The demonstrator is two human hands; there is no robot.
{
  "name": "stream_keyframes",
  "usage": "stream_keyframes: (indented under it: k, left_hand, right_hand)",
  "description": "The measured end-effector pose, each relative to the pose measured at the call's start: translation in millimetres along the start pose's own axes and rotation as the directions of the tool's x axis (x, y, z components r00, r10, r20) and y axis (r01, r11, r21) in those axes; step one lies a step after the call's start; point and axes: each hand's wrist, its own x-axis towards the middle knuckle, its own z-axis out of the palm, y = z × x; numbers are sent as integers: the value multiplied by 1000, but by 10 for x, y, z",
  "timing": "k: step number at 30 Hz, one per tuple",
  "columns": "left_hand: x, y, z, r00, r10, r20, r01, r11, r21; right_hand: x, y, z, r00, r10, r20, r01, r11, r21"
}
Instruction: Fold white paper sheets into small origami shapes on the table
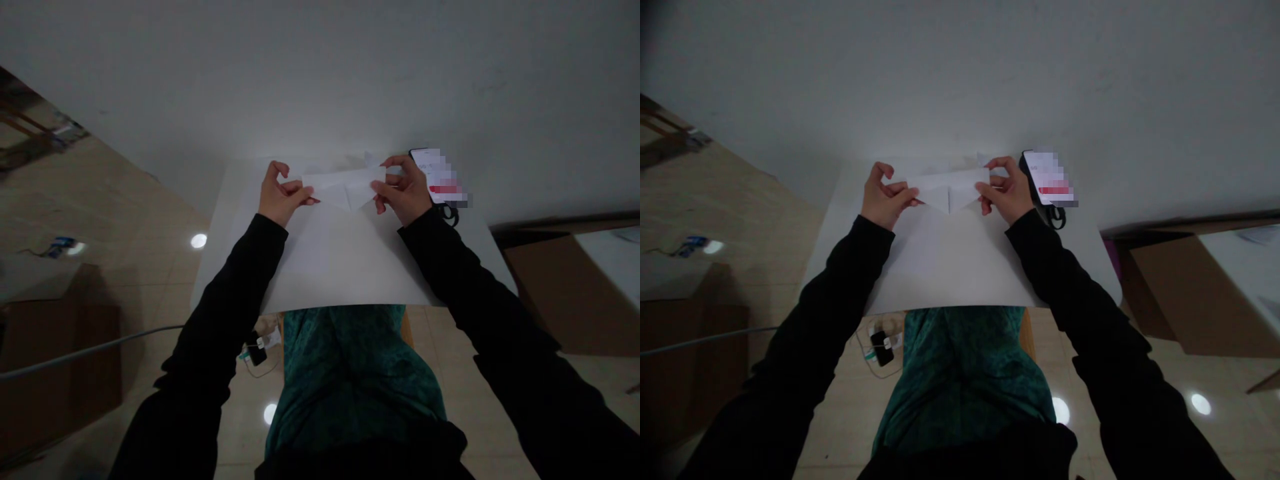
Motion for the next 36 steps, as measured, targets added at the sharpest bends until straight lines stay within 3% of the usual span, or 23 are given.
stream_keyframes:
  k: [10,17,24,31,36]
  left_hand:
    - [-63,153,54,999,18,36,-16,998,-68]
    - [-76,148,59,996,86,20,-84,995,-59]
    - [-40,104,51,990,137,-44,-139,989,-52]
    - [-136,218,123,985,166,38,-164,986,-31]
    - [-156,125,198,978,209,-21,-210,976,-59]
  right_hand:
    - [-51,-168,-4,988,-139,-69,135,989,-54]
    - [-34,-216,-37,982,-168,-83,162,984,-75]
    - [-92,-345,-71,989,-149,4,149,986,-72]
    - [-19,-172,-44,982,-150,-110,149,989,-24]
    - [-41,-170,45,965,-174,-198,177,984,-6]
